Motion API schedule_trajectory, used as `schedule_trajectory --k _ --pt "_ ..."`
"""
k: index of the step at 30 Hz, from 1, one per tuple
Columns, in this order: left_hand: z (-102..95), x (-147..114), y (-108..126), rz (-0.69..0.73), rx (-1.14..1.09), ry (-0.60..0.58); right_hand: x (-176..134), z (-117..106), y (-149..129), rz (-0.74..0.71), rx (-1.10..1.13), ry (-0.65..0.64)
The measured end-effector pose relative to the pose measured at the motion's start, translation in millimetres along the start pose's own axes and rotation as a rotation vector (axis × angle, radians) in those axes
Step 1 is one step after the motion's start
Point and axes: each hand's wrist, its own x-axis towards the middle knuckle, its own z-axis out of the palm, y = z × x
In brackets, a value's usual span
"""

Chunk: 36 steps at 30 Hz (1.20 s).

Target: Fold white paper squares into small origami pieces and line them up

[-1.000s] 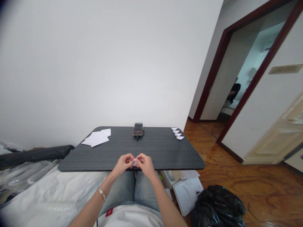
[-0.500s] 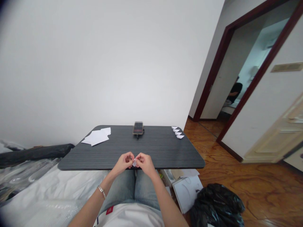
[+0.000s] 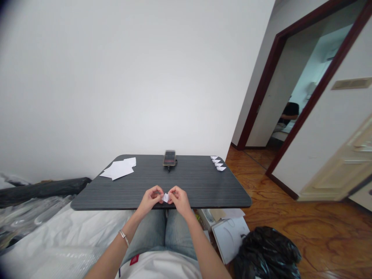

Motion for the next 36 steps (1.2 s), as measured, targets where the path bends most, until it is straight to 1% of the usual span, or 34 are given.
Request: schedule_trajectory --k 9,16,19,22,24,27,31,36 --pt "-1.1 0 2 0.018 -0.136 0.052 3 -2 3 -0.009 0.149 0.093" --pt "-3.7 1 -1 -0.014 -0.174 0.046 4 -4 3 -0.007 0.170 0.135" --pt "-2.9 0 -1 0.028 -0.122 0.031 3 -3 3 -0.027 0.127 0.134" --pt "-0.2 -1 -1 0.095 0.007 0.014 1 0 4 -0.066 0.059 0.129" --pt "2.0 -2 -1 0.116 0.089 -0.005 0 1 3 -0.084 0.025 0.123" --pt "5.3 -3 -3 0.131 0.145 -0.023 -2 2 1 -0.099 0.004 0.106" --pt "7.9 -3 -6 0.129 0.188 0.020 -2 2 1 -0.103 0.017 0.093" --pt "7.3 -2 -5 0.090 0.175 0.062 -2 2 2 -0.090 0.041 0.122"
